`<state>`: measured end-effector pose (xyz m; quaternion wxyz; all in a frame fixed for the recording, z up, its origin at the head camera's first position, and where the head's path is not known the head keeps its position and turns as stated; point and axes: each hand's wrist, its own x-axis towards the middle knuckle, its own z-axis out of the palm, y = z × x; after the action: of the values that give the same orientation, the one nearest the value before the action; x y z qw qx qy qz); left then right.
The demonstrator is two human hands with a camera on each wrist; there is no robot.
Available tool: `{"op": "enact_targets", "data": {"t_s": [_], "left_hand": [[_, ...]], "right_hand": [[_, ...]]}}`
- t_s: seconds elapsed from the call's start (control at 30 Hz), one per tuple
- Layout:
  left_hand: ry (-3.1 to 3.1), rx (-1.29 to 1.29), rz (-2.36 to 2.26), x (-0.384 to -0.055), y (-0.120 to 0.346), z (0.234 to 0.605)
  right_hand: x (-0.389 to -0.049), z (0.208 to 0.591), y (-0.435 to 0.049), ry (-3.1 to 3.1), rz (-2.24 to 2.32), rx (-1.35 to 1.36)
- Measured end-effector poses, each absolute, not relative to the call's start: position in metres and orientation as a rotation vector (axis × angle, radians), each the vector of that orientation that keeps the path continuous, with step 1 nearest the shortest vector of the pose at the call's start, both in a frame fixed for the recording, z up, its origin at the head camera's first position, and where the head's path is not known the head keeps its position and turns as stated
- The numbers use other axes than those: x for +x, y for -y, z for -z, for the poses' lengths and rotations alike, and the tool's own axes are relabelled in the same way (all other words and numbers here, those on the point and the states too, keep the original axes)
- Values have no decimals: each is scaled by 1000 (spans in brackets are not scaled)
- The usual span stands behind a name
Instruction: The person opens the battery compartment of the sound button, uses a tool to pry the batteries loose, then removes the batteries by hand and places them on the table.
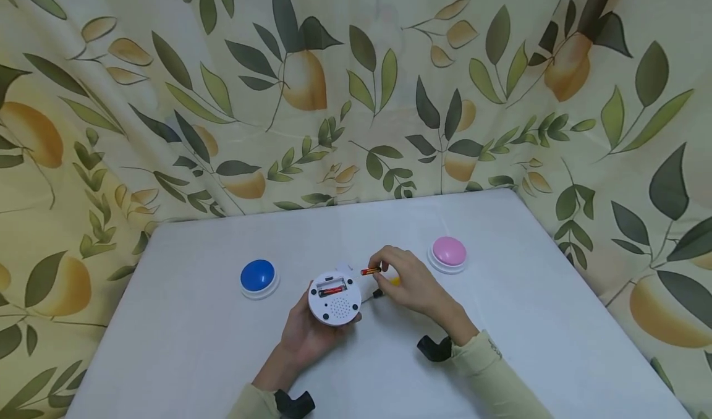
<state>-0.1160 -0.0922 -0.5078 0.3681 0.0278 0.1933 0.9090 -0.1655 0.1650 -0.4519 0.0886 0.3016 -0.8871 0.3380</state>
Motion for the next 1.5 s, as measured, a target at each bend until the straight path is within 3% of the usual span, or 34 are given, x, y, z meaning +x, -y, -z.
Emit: {"op": "enact_targets", "data": {"t_s": [0.83, 1.5], "left_hand": [[-345, 99, -2443, -137, 117, 490], [-409, 68, -2404, -150, 109, 494]], "right_hand": [[-220, 483, -186, 3053, -1019, 625], [-248, 485, -181, 3203, -830, 669]]}}
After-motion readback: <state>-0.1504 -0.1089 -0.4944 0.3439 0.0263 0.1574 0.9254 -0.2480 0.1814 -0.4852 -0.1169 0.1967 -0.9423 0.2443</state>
